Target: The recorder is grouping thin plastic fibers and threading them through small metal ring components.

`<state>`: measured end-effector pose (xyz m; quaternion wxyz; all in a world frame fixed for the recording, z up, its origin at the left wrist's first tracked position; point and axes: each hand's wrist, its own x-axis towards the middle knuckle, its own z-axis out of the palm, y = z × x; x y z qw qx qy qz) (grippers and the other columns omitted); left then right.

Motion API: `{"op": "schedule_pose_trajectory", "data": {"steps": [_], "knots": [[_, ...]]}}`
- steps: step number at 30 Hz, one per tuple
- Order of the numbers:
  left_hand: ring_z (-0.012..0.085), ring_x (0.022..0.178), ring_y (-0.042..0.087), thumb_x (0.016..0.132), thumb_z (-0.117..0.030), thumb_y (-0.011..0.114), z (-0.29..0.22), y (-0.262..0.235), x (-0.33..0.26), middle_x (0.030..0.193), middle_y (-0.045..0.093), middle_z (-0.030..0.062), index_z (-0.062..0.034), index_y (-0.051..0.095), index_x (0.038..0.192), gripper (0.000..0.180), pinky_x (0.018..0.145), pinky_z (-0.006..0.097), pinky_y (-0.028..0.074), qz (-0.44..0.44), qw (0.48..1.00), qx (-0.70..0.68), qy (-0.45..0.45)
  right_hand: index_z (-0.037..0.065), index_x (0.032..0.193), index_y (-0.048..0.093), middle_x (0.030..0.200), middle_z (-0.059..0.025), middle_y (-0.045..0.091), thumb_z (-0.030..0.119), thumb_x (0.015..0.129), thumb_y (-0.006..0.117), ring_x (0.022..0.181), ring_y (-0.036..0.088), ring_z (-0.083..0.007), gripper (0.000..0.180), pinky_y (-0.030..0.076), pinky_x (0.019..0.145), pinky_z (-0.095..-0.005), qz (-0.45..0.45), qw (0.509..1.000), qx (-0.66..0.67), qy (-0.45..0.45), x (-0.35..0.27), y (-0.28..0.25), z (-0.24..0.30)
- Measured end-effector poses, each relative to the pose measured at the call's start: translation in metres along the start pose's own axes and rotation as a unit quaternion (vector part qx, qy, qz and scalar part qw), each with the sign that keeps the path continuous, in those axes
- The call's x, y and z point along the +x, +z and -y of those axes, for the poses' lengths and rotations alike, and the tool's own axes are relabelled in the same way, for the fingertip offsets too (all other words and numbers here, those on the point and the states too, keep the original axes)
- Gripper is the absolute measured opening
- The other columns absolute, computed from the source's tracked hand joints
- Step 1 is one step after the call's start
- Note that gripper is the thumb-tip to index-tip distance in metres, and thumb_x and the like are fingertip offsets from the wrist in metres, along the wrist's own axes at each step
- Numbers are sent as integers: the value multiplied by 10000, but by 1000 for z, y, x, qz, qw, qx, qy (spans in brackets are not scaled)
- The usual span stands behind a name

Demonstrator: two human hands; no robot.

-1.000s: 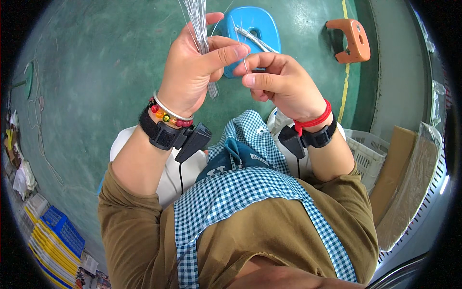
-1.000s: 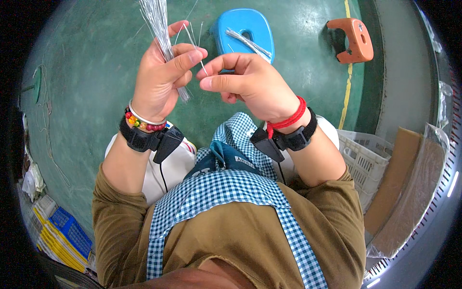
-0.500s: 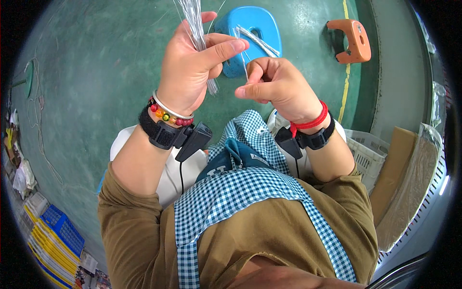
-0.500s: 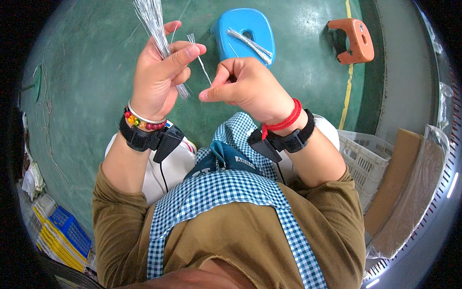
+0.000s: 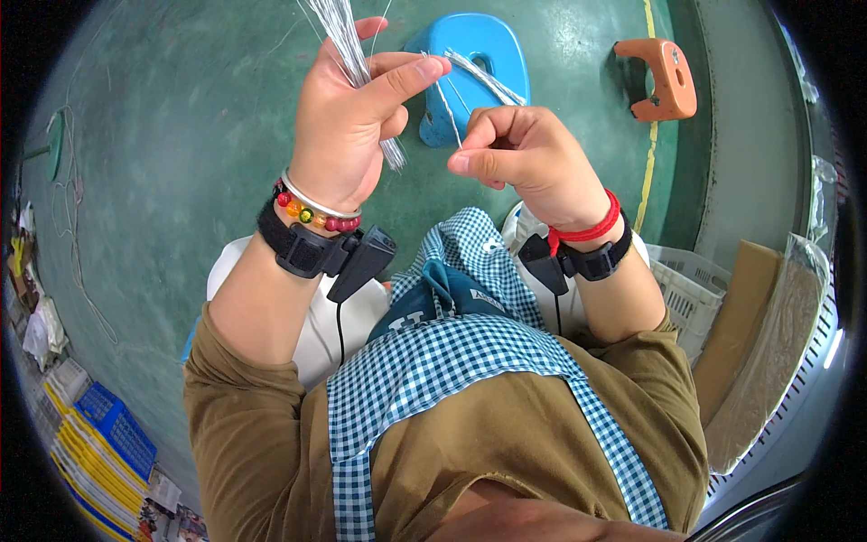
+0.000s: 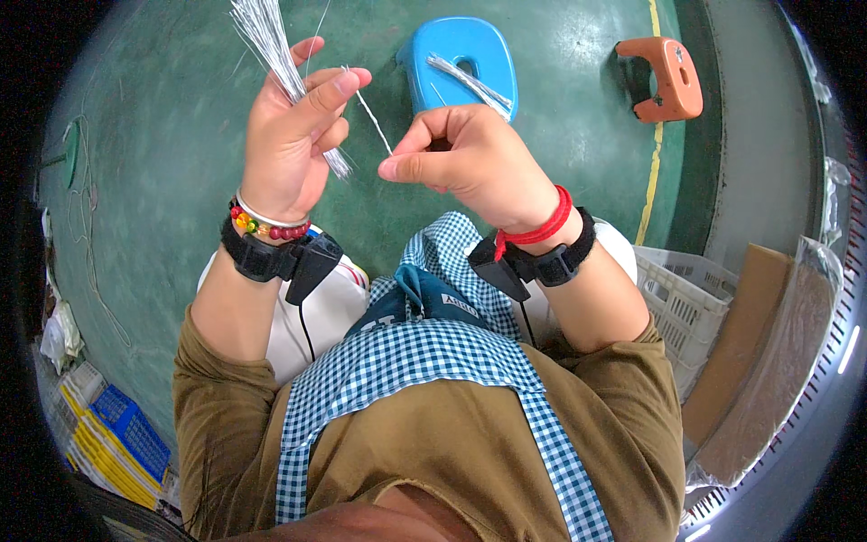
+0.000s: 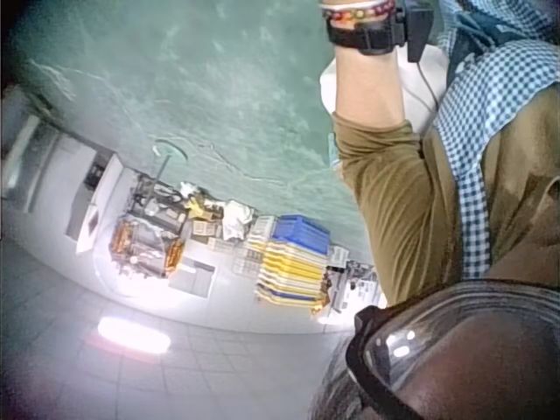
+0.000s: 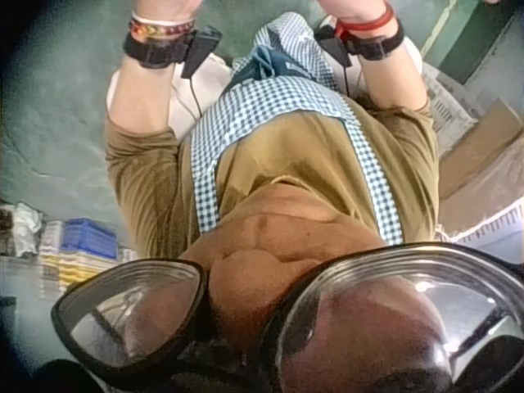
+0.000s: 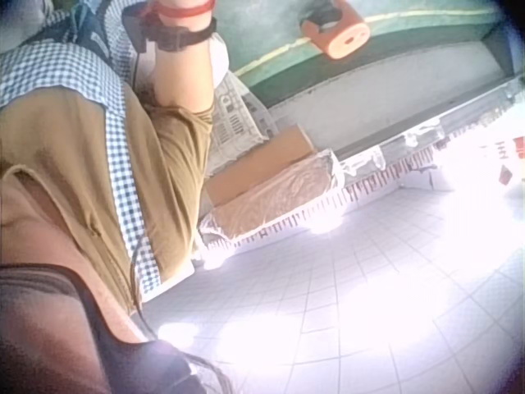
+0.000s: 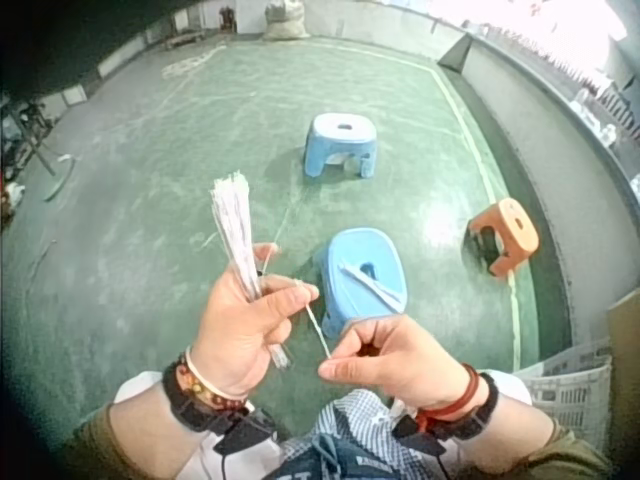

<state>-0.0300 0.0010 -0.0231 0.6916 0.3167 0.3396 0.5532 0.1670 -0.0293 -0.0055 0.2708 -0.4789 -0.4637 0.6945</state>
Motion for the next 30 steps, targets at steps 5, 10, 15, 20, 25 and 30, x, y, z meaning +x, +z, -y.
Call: {"op": "schedule_pose_trajectory", "data": {"steps": [5,10,15,20,25,30], "knots": [[20,522,460,816,-9,733,-1,1,1,908,716,141,18,369,1270,582,434,180,257,6,1000,-8,-7,33,768,649,699,44,587,106,798,783,624,479,-18,156,351,542,-189,-3,1000,-4,-3,0,3,-2],[20,521,458,819,-13,730,-3,-1,1,925,715,142,10,370,1271,578,435,182,256,0,1000,-14,-6,41,826,684,704,53,588,138,809,780,619,474,-14,138,351,542,-190,-22,999,40,20,-1,5,5],[11,540,390,847,-59,727,-2,-1,0,1003,695,155,-23,394,1301,564,470,184,259,-5,1000,15,-8,44,814,691,697,53,589,154,809,785,613,469,-16,145,352,537,-191,-9,1000,5,2,2,-2,-2],[19,522,451,810,-12,740,-1,0,0,902,715,122,3,398,1241,550,436,179,254,-13,1000,-1,-3,35,752,656,689,41,590,125,788,799,617,490,-32,173,377,542,-196,-23,999,-32,1,3,1,-4],[23,521,450,807,-9,741,-1,0,0,885,712,115,3,404,1229,541,434,181,253,-18,1000,-11,-13,34,704,613,683,29,594,128,762,820,627,513,-41,235,410,555,-204,-45,996,-80,-23,4,3,-5],[17,507,421,795,-6,750,1,0,-1,865,707,104,-5,398,1212,546,431,185,246,-37,999,4,-1,18,708,603,678,22,594,160,746,835,633,522,-40,275,422,551,-209,-82,980,-181,-23,4,6,-2]]}}
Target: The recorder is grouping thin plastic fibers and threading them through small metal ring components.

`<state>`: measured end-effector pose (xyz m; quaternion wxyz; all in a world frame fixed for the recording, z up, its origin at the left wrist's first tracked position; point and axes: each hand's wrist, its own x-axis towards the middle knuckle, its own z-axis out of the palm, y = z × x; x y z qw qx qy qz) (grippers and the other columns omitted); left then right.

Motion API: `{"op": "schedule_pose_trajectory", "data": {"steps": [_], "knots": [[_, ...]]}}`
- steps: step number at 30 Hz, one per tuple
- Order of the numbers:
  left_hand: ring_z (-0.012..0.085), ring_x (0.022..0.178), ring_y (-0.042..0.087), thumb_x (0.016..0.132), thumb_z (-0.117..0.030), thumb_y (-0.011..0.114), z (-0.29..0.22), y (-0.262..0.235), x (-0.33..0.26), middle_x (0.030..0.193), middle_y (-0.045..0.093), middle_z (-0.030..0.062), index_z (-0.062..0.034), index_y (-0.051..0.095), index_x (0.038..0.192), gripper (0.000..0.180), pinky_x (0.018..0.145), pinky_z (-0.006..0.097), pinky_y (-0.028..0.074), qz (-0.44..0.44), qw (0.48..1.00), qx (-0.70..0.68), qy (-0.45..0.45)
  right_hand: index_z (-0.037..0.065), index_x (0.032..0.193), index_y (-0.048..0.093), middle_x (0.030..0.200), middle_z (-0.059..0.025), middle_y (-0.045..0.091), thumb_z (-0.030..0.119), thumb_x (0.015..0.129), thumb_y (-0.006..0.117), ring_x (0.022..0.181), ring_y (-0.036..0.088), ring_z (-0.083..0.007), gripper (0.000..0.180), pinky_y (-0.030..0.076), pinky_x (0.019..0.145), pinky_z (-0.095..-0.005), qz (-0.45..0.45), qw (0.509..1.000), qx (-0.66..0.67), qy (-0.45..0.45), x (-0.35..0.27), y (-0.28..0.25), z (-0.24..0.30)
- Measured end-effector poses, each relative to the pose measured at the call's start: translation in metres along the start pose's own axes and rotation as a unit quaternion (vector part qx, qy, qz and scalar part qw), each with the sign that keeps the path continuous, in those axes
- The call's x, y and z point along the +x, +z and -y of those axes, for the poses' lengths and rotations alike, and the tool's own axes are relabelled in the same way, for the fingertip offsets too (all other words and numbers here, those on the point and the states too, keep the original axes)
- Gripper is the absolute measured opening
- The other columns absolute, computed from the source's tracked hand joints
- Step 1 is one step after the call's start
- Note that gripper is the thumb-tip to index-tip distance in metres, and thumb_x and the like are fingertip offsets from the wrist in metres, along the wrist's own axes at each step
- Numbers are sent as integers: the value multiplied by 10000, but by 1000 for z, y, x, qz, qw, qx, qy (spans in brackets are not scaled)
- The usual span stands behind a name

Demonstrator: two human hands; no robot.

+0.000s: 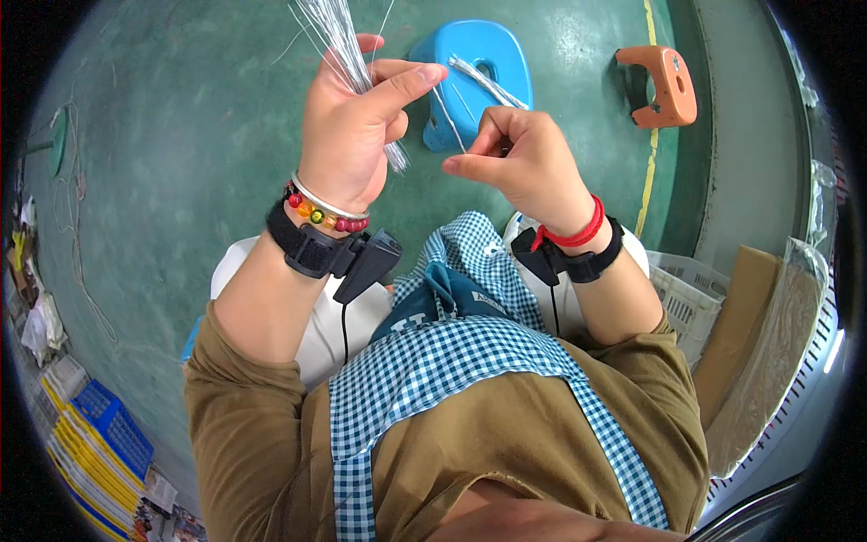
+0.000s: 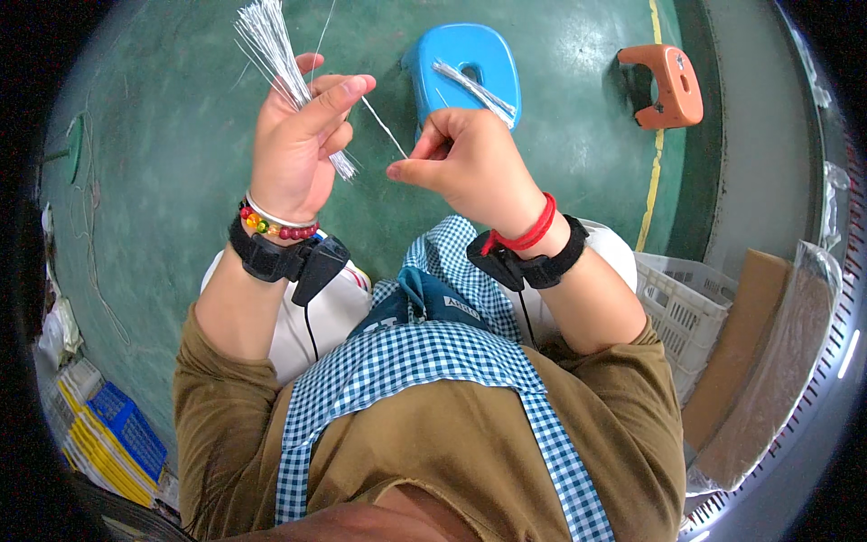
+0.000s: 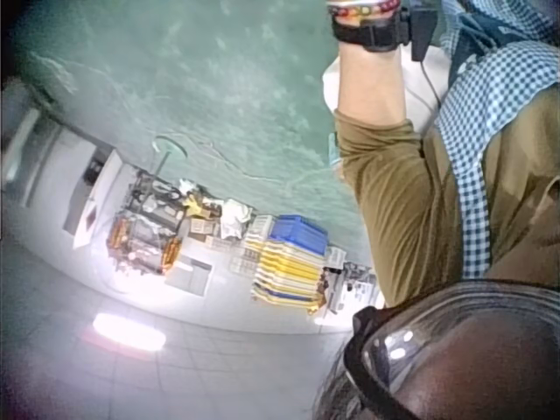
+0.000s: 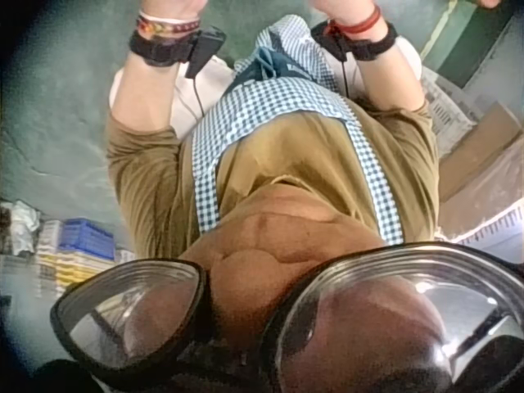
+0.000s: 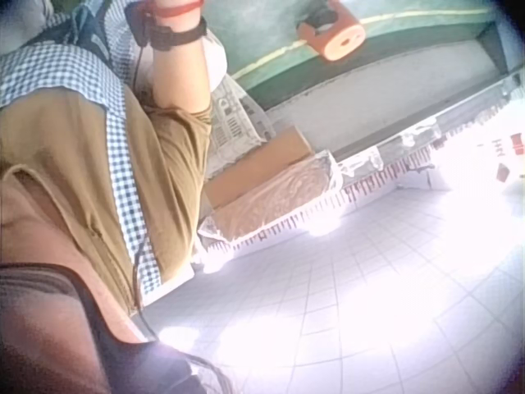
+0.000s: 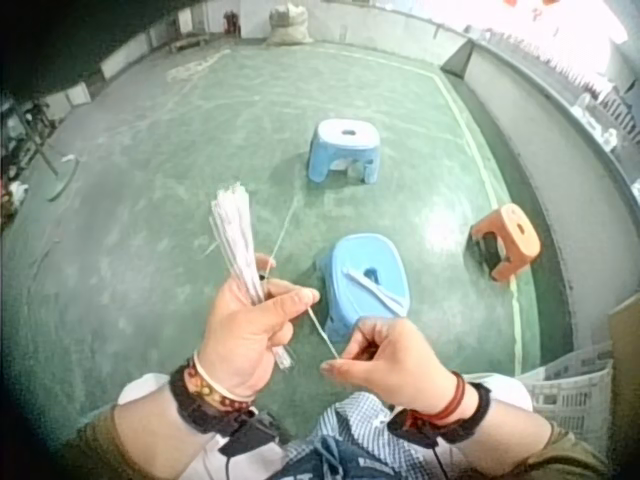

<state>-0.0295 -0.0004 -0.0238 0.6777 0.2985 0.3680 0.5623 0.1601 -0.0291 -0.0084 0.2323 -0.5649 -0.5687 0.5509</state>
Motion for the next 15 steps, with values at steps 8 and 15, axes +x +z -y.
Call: {"op": "schedule_pose_trajectory", "data": {"steps": [8,15], "knots": [[0,484,369,791,-33,772,-3,-6,6,862,710,81,-16,399,1203,556,429,186,224,-12,999,-34,14,23,815,673,696,45,583,171,814,781,628,510,-28,184,410,550,-206,9,991,132,-26,0,4,1],[-3,485,380,785,-35,780,2,-8,5,852,711,78,-12,403,1178,545,427,186,232,-21,999,-23,16,26,795,677,688,60,578,145,818,773,631,483,-21,154,367,548,-197,39,992,122,3,2,1,-8]]}}
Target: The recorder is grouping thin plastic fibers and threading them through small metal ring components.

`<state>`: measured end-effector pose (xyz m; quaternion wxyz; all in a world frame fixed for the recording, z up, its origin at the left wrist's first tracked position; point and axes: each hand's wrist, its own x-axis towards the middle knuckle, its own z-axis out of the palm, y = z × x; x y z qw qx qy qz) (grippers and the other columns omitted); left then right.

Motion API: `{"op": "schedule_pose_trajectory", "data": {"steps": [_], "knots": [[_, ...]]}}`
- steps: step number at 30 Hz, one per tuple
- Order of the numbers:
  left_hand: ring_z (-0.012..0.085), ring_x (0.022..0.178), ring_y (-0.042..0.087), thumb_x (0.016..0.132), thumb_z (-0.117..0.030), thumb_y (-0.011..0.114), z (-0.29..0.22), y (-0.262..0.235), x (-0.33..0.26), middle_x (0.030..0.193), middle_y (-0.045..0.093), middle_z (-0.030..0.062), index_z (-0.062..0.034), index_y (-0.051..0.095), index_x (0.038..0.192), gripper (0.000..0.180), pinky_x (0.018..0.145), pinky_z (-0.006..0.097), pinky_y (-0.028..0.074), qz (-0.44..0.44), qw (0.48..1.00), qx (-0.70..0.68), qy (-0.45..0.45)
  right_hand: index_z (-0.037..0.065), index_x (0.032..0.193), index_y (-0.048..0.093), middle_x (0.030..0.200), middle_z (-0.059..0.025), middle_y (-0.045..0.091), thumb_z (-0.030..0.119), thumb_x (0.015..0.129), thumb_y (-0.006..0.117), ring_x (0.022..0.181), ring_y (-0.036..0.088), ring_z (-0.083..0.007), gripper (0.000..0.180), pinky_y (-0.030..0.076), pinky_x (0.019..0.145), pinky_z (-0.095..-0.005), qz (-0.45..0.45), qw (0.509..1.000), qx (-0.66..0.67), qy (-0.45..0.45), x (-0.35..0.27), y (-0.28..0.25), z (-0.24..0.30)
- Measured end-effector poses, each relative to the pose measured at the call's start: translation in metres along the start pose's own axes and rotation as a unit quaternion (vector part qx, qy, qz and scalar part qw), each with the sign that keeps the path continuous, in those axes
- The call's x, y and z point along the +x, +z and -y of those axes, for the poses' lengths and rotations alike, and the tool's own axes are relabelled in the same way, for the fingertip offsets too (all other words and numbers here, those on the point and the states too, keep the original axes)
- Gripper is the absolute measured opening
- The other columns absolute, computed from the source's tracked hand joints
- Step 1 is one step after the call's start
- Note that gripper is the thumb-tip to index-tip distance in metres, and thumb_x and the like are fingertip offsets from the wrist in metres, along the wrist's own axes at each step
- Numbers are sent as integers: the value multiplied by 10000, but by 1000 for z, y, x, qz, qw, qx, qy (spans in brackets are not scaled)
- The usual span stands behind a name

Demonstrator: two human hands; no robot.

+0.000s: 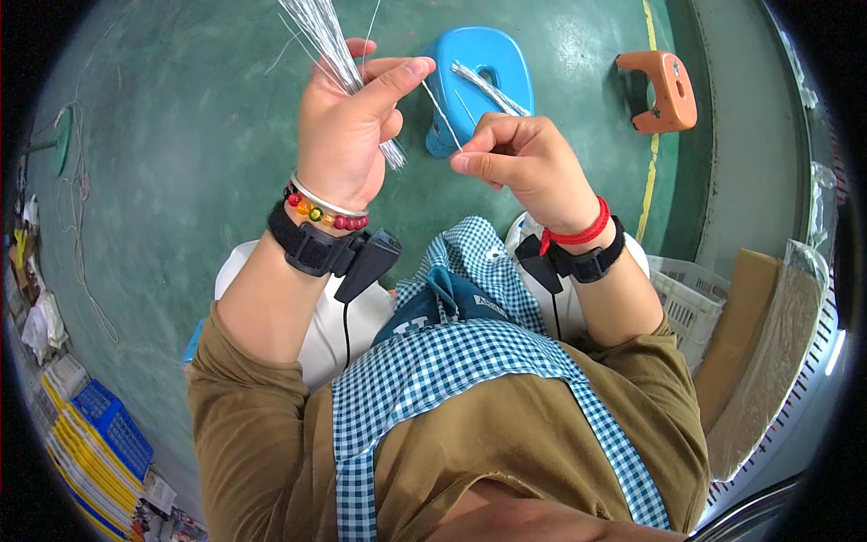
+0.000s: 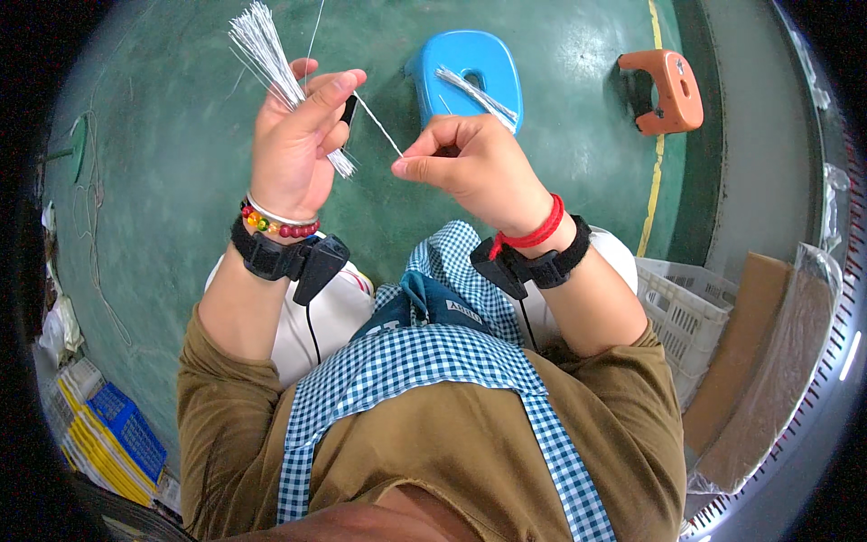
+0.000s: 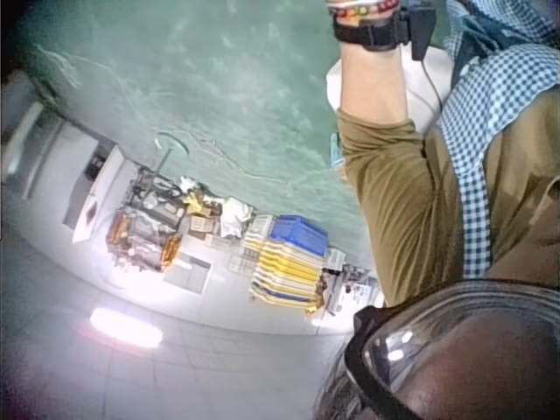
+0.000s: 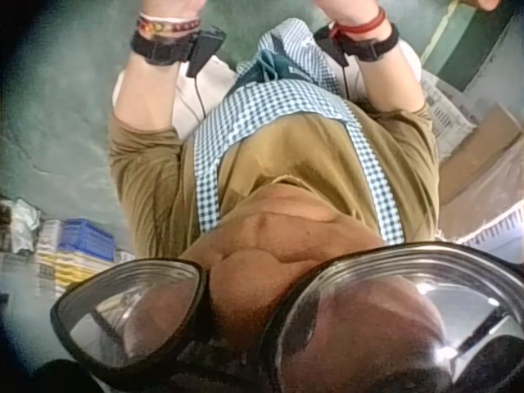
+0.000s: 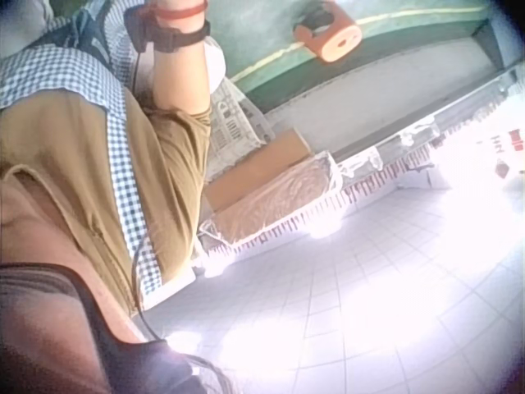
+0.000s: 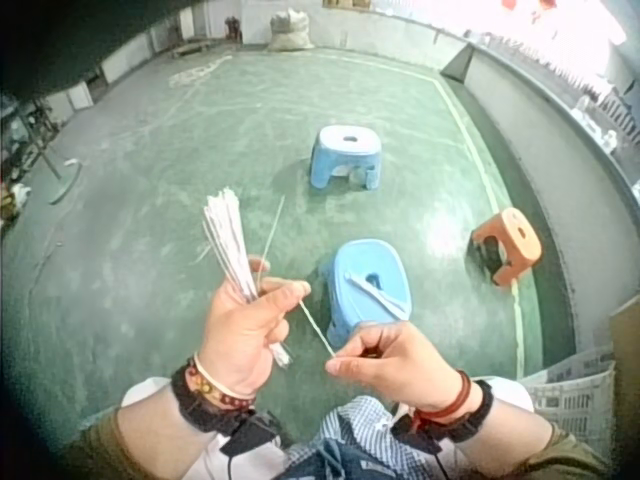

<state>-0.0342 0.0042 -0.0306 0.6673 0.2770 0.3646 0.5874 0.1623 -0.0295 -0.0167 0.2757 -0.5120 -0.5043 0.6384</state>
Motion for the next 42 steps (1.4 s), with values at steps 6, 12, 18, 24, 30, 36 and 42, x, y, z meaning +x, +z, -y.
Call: {"op": "schedule_pose_trajectory", "data": {"steps": [6,12,18,24,30,36,42], "knots": [[-2,481,378,790,-29,769,5,-1,0,843,710,81,-15,394,1182,544,425,180,243,-14,1000,7,-6,26,753,652,674,53,578,132,796,785,633,490,-29,176,384,548,-209,-21,999,-25,-37,4,2,-13],[-3,475,339,789,-12,759,13,-9,2,773,680,47,-51,518,960,298,426,186,229,-32,999,5,-36,-11,732,648,667,5,568,82,766,772,613,505,-63,158,413,551,-234,-74,988,-116,-71,6,6,-12],[-8,479,335,790,-12,758,20,-7,1,727,652,27,-93,503,853,276,429,189,225,-62,998,0,-7,-40,740,668,677,-61,563,50,746,757,592,550,-126,127,432,545,-257,-137,957,-215,-138,4,15,-10],[-12,472,332,874,-89,693,12,-4,0,856,707,107,-120,504,898,192,419,181,243,-2,1000,-23,6,-16,738,659,666,-15,581,77,780,760,588,517,-79,144,402,533,-235,-131,975,-128,-123,8,13,-20],[-12,461,299,945,-186,601,10,-7,0,1126,672,237,-159,536,972,76,415,166,263,52,997,-56,-8,13,748,653,668,35,591,112,815,764,611,481,-32,163,376,533,-212,-114,990,-30,-73,11,8,-27],[1,491,364,870,-73,691,13,-5,-1,1061,702,184,-102,512,953,200,429,164,257,1,1000,-5,21,8,775,665,700,24,612,109,818,761,629,501,-32,146,383,543,-204,-108,990,-48,-78,13,9,-29],[4,519,366,867,-26,682,2,-26,7,1095,679,162,-116,511,1015,243,449,185,257,-74,991,-23,113,15,886,666,716,25,562,112,898,679,637,479,-52,99,369,585,-202,-126,989,20,-76,17,9,-32]]}}
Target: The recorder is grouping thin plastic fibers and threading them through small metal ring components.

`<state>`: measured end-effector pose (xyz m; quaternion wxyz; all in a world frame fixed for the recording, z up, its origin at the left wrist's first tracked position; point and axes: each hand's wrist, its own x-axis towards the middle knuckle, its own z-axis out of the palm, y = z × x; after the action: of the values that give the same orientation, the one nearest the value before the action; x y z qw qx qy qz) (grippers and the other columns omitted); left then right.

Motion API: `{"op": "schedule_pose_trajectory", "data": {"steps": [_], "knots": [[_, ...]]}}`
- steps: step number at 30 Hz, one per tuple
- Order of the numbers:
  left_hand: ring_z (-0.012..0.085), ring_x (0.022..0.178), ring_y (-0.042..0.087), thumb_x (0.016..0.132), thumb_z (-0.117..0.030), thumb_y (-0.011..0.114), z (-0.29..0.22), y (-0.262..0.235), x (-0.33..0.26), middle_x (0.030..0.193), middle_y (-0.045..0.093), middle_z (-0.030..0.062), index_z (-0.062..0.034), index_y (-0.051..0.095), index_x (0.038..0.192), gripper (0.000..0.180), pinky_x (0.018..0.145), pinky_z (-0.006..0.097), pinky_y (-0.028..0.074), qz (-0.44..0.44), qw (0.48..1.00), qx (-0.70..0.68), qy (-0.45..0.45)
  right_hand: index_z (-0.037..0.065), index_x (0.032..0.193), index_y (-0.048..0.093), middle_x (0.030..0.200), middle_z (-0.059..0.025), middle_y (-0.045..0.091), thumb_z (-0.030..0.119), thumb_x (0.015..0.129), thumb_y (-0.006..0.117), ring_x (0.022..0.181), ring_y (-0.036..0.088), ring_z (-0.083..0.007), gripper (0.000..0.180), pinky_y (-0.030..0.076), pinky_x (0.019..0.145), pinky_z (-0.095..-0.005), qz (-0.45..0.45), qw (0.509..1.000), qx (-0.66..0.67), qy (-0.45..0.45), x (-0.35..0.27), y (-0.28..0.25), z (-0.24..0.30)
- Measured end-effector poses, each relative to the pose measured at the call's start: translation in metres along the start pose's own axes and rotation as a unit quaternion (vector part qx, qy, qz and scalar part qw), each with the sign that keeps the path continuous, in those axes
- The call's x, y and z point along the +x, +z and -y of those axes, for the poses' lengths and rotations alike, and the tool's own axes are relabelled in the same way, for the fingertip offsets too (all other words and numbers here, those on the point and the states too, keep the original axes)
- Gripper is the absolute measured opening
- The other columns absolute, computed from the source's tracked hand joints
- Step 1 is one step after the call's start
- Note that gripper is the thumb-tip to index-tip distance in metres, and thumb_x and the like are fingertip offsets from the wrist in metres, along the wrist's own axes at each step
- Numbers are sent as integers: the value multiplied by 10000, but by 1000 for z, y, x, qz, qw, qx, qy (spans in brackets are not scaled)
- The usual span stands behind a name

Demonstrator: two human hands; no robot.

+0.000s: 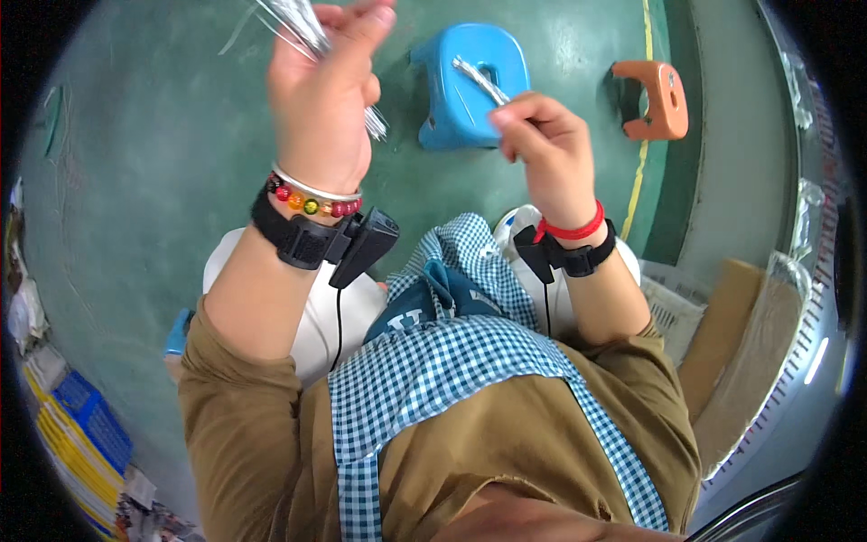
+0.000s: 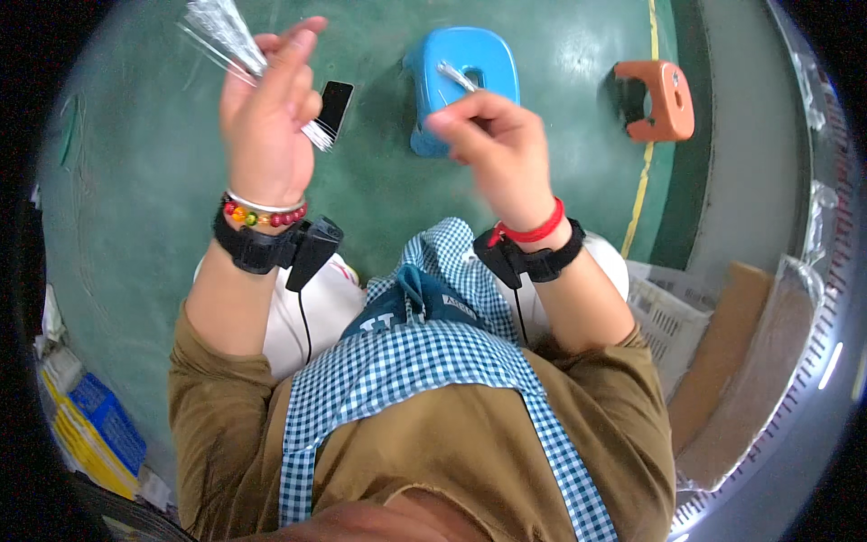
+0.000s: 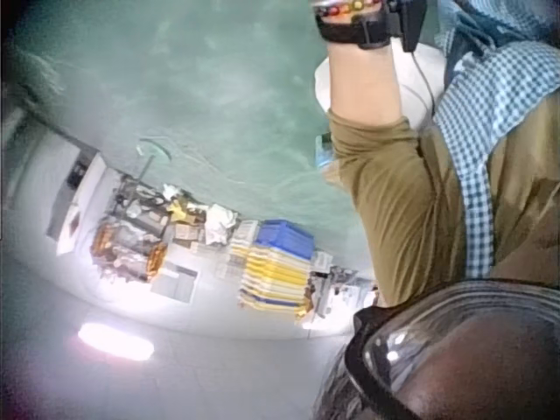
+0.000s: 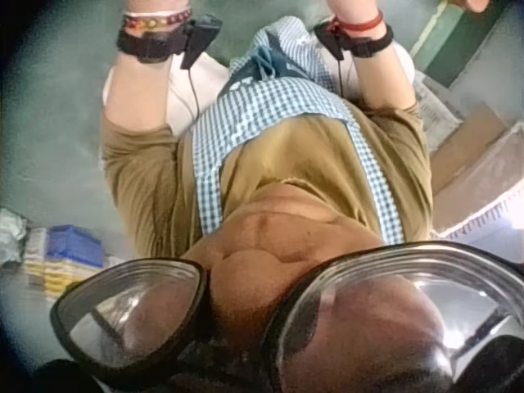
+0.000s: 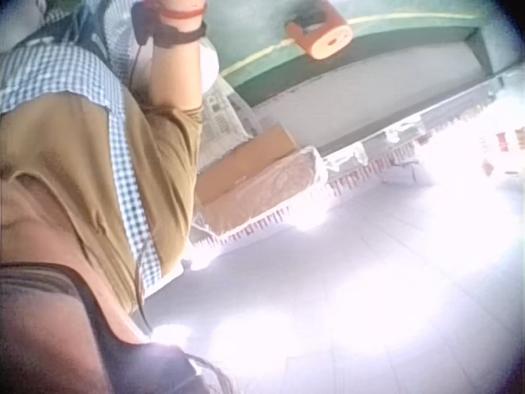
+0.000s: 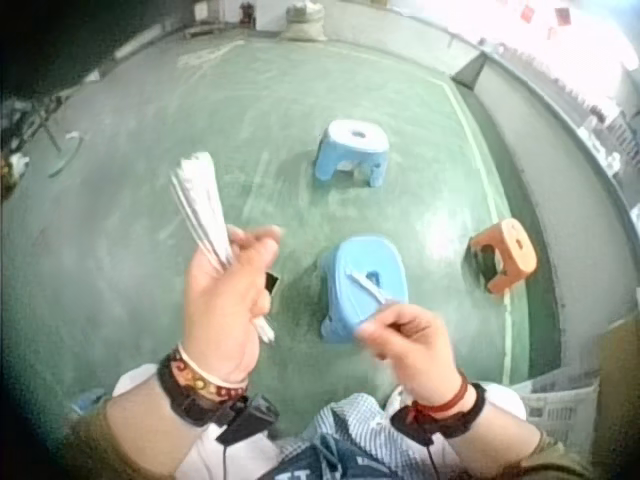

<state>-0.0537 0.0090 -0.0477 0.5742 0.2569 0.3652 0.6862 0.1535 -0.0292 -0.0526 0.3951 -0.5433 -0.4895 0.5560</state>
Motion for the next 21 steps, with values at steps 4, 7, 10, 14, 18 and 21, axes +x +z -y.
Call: {"op": "schedule_pose_trajectory", "data": {"steps": [4,7,10,14,18,21], "knots": [[63,479,408,928,-166,613,-37,-3,4,730,530,-45,-83,523,985,135,427,221,296,-38,999,-5,32,14,959,726,754,-18,650,134,901,651,616,540,-71,153,426,563,-218,-141,989,35,-18,37,-39,-40],[18,483,319,948,-131,572,-52,6,-3,704,442,-62,-90,523,985,73,427,183,219,-102,994,-29,7,0,942,725,730,-31,650,178,885,667,615,564,-90,196,450,564,-237,-122,968,-198,98,71,-44,-100],[30,481,324,949,-152,573,-52,4,-4,695,427,-62,-80,530,996,96,427,192,229,-102,993,-59,-31,17,930,719,705,-92,674,243,872,663,631,630,-171,240,501,615,-321,-85,920,-368,101,91,-54,-173],[34,497,344,960,-199,569,-54,-14,-1,691,442,-58,-72,577,974,128,423,207,238,-129,989,-65,-42,25,867,698,744,-165,681,237,914,573,699,673,-303,251,516,675,-387,-111,901,-401,125,98,-52,-200],[39,501,344,964,-191,558,-55,-21,-8,695,440,-53,-67,568,969,125,425,209,241,-135,986,-79,-50,30,869,695,758,-174,683,244,909,586,724,676,-329,243,521,680,-400,-65,874,-481,26,96,-53,-194],[42,504,344,966,-185,550,-50,-23,-11,699,438,-48,-63,562,964,123,427,210,244,-132,985,-91,-61,31,864,696,755,-169,686,239,877,636,715,680,-319,217,527,673,-387,-74,864,-498,10,94,-61,-193]]}}
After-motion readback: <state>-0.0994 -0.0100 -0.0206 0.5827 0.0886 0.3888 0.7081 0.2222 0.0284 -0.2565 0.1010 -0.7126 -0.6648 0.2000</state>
